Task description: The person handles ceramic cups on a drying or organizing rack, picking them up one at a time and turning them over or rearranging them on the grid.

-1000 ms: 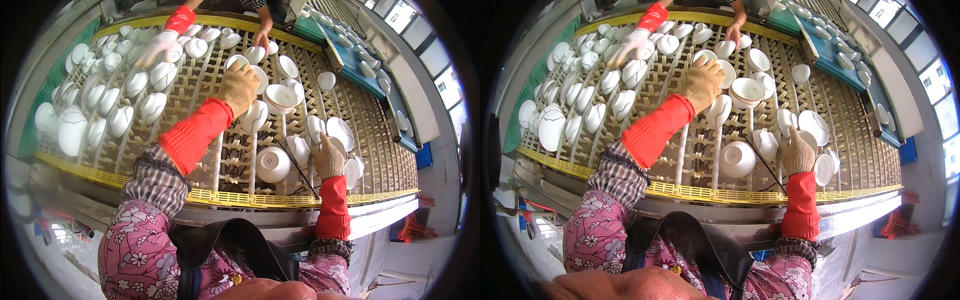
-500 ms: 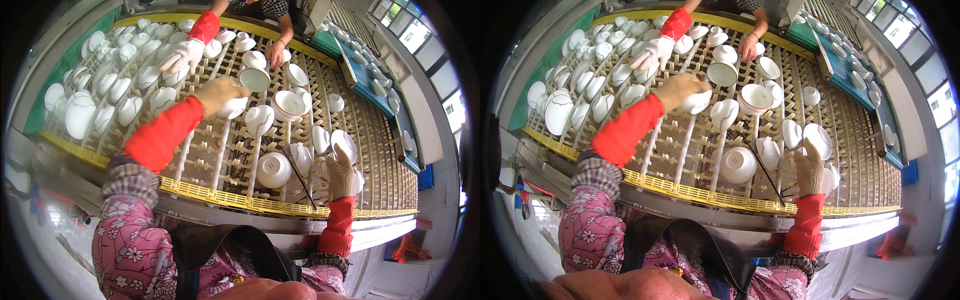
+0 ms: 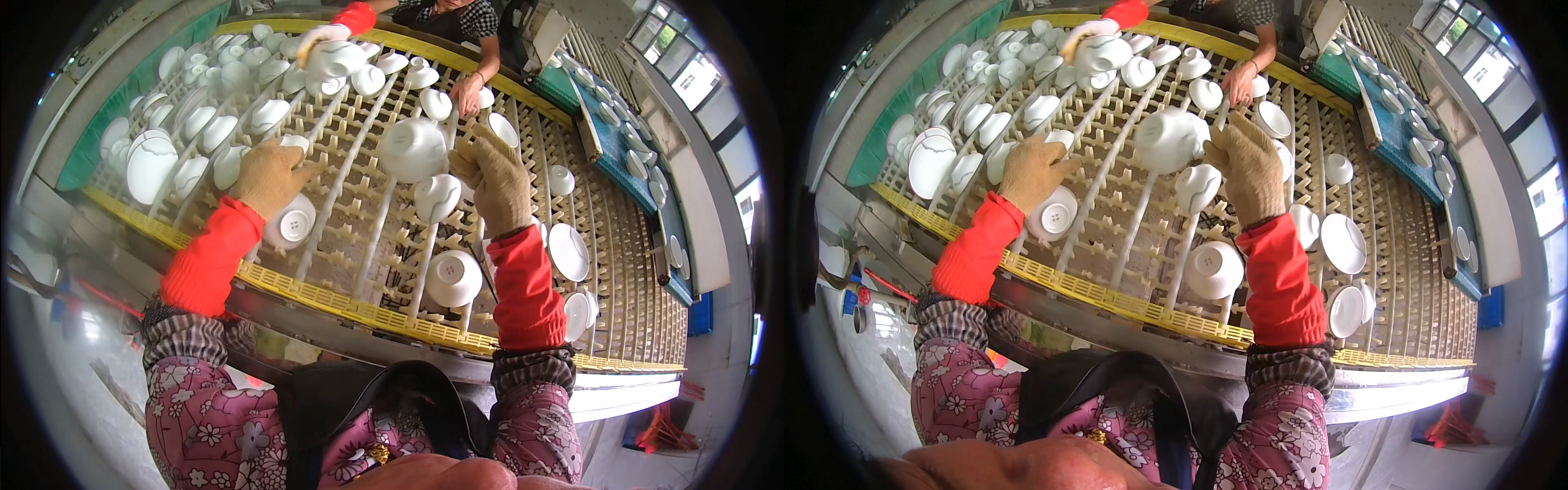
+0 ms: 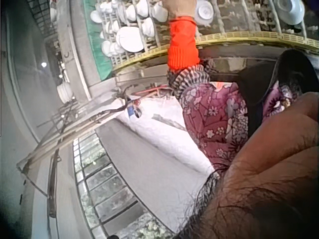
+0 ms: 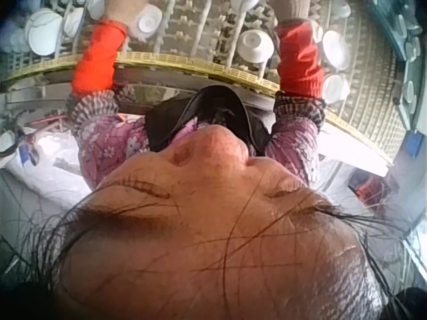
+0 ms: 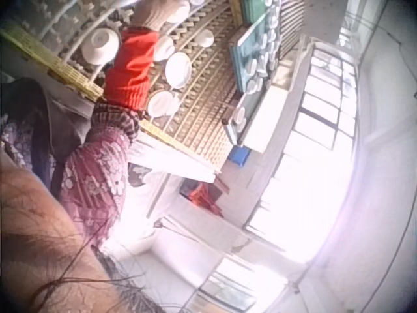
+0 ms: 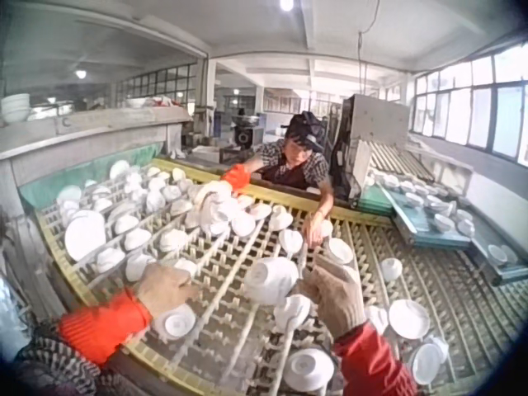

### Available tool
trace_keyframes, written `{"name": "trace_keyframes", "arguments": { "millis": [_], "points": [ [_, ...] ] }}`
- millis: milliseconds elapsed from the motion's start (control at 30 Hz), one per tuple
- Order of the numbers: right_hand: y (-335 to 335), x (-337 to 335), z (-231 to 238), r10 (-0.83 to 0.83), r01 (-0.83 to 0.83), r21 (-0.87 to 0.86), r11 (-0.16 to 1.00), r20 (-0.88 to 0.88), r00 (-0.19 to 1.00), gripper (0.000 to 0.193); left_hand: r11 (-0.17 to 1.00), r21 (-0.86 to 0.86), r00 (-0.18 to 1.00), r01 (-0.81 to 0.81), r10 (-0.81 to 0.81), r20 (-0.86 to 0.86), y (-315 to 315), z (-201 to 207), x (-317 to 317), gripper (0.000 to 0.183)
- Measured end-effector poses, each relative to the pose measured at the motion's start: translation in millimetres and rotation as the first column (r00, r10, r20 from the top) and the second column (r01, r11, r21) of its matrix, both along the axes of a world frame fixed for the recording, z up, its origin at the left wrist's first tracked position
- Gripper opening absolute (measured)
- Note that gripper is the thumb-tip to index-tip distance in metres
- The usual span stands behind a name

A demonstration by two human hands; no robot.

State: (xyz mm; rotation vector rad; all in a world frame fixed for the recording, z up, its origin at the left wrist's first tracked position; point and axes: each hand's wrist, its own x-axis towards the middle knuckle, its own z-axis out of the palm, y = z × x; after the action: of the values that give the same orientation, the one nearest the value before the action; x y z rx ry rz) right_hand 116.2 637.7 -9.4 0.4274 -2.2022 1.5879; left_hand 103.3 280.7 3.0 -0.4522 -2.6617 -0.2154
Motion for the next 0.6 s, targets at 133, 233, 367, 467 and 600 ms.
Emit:
{"name": "trace_keyframes", "arguments": {
  "millis": [133,233,367,467,600],
  "points": [
    [28,-3,-51,-0.201,0.227,0.223,0.948,-0.137,0.970,0.044,0.997,0.048,0.976,0.053,-0.062,0.210,43,8,16,0.047],
    [36,5,-42,-0.238,0.320,0.626,0.711,-0.213,0.948,0.048,0.919,0.196,0.936,0.343,-0.352,0.009,85,0,27,0.071],
    [42,-2,-48,-0.240,0.186,0.801,0.569,-0.055,0.969,0.041,0.874,0.115,0.879,0.472,-0.477,0.019,161,-27,22,0.098],
    [37,-6,-45,-0.258,0.162,0.830,0.534,-0.023,0.966,0.038,0.960,-0.119,0.966,0.254,-0.247,0.072,205,-48,11,0.086],
    [38,27,-46,-0.245,0.123,0.796,0.593,0.033,0.969,0.041,0.986,-0.139,0.975,0.092,-0.060,0.216,209,-52,2,0.054]
  ]
}}
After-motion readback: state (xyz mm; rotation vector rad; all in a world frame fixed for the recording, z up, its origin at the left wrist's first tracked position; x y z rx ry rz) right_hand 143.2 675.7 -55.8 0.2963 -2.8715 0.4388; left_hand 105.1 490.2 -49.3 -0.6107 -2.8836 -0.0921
